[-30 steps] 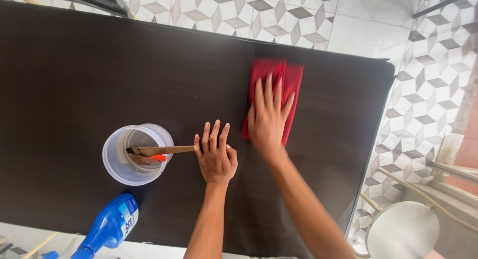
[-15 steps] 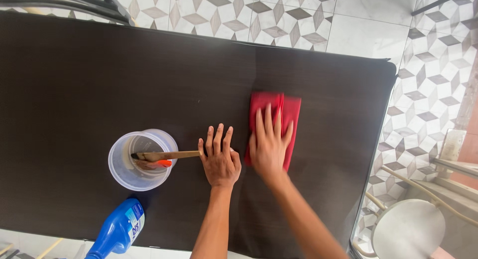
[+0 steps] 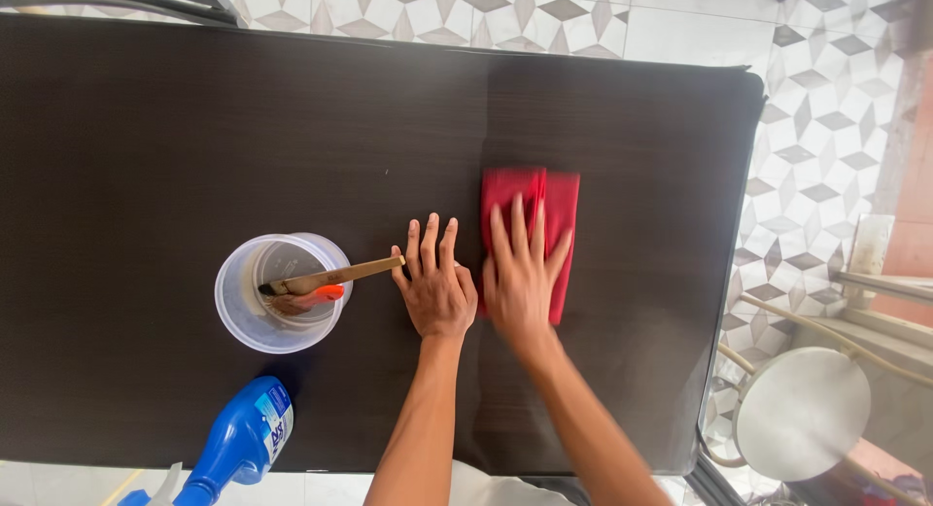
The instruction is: The person scrubs a dark tabletop with a small brush, then wipes the surface with a red cloth. They spray the table with a blue spray bottle and continue wiping the surface with the cloth.
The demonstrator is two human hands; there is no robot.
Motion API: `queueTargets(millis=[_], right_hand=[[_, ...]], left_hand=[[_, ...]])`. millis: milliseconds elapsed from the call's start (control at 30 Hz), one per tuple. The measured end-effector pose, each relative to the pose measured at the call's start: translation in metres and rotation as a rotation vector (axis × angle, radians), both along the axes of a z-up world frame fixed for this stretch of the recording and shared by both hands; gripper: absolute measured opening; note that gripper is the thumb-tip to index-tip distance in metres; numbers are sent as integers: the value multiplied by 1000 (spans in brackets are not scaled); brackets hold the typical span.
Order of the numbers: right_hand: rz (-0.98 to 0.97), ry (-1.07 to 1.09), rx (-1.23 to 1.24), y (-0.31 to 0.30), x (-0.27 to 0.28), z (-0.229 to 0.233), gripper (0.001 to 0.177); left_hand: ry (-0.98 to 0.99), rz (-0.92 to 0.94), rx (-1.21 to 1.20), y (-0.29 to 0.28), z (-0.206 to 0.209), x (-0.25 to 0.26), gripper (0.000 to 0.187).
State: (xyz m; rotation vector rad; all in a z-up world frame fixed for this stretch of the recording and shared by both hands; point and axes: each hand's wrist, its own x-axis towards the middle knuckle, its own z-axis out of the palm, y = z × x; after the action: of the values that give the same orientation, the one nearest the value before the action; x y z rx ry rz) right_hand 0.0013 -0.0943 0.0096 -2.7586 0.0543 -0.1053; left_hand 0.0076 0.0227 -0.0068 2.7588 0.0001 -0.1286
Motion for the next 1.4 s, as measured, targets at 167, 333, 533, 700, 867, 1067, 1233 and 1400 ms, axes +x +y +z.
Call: queueTargets(millis=[167, 333, 533, 700, 867, 1067, 1233, 1400], right_hand=[[14, 136, 15, 29, -157, 26, 63], [32, 178, 13, 22, -154, 17, 65], [0, 48, -50, 2, -17, 2, 62], [-26, -20, -56, -15, 125, -16, 64], [-46, -51, -83, -18, 181, -21, 66], [-25, -22, -45, -11, 119, -15, 67], [-21, -27, -24, 9, 23, -3, 67], [-6, 31, 1, 38, -126, 7, 66]], left_hand=[[-14, -7, -15, 3, 0, -2, 61], [-15, -5, -25, 2, 3, -1, 60], [-24, 14, -45, 1, 7, 5, 59], [-29, 8, 7, 1, 4, 6, 59], [-24, 13, -9, 0, 3, 8, 59], [-78, 6, -38, 1, 2, 4, 59], [-159, 11, -142, 4, 0, -3, 59], [-232, -12, -297, 14, -8, -20, 60]])
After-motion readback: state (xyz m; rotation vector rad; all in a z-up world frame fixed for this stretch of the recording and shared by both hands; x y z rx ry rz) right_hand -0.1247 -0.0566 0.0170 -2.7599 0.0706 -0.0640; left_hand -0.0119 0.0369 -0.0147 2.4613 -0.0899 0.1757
